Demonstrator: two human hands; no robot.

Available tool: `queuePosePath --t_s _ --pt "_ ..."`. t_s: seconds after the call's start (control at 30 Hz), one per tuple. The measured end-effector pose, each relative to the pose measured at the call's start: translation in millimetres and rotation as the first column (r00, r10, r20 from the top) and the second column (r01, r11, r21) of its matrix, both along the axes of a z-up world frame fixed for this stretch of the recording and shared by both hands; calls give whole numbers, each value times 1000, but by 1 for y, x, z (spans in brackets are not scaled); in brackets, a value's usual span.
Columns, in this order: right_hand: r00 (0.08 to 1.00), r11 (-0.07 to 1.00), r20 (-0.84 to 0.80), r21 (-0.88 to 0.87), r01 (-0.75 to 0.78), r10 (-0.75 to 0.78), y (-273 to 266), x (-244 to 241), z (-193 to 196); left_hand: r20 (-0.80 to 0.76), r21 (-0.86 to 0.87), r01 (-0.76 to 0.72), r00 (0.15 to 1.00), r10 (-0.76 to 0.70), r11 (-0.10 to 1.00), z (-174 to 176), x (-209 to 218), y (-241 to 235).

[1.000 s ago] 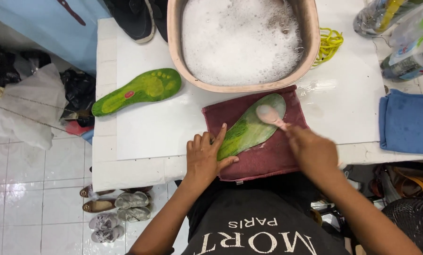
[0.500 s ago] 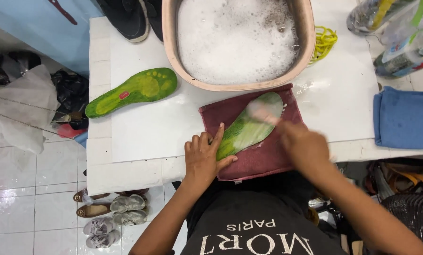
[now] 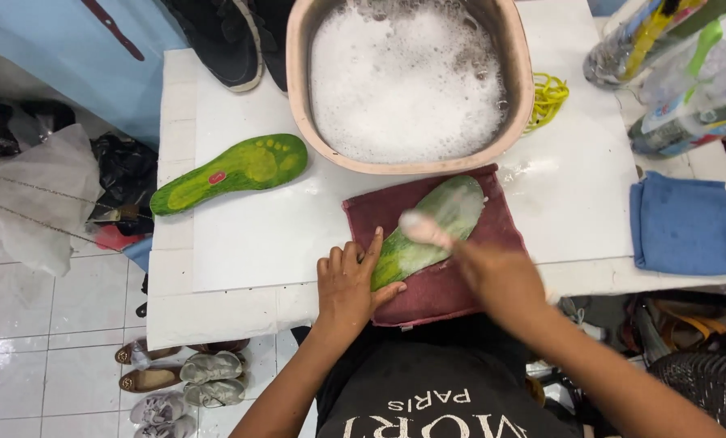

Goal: The person cleans a pair of green shoe insoles by scrubbing them with a toothbrush and soapy water. They rinse the insoles in a basin of water and place them on a towel to dry.

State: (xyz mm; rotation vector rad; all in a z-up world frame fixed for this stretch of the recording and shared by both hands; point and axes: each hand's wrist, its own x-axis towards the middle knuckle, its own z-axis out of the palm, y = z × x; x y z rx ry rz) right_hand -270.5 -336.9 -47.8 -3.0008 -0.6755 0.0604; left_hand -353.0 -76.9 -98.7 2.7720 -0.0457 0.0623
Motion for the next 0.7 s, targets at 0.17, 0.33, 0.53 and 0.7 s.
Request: queuePosePath --t_s 0.17,0.33,0.53,0.7 --pt "970 972 -73 -9 234 -234 -46 13 -4 -5 36 17 1000 -16 999 0 0 0" --pt "980 990 -181 100 100 -80 -21 -36 -8 -26 22 17 1000 -17 1000 1 0 -1" --pt "985 987 -88 41 154 -150 -31 -19 2 -64 18 7 998 -6 1000 15 -3 -2" --pt "978 966 -79 161 202 -191 -56 0 0 -139 -1 56 989 -56 998 46 18 -10"
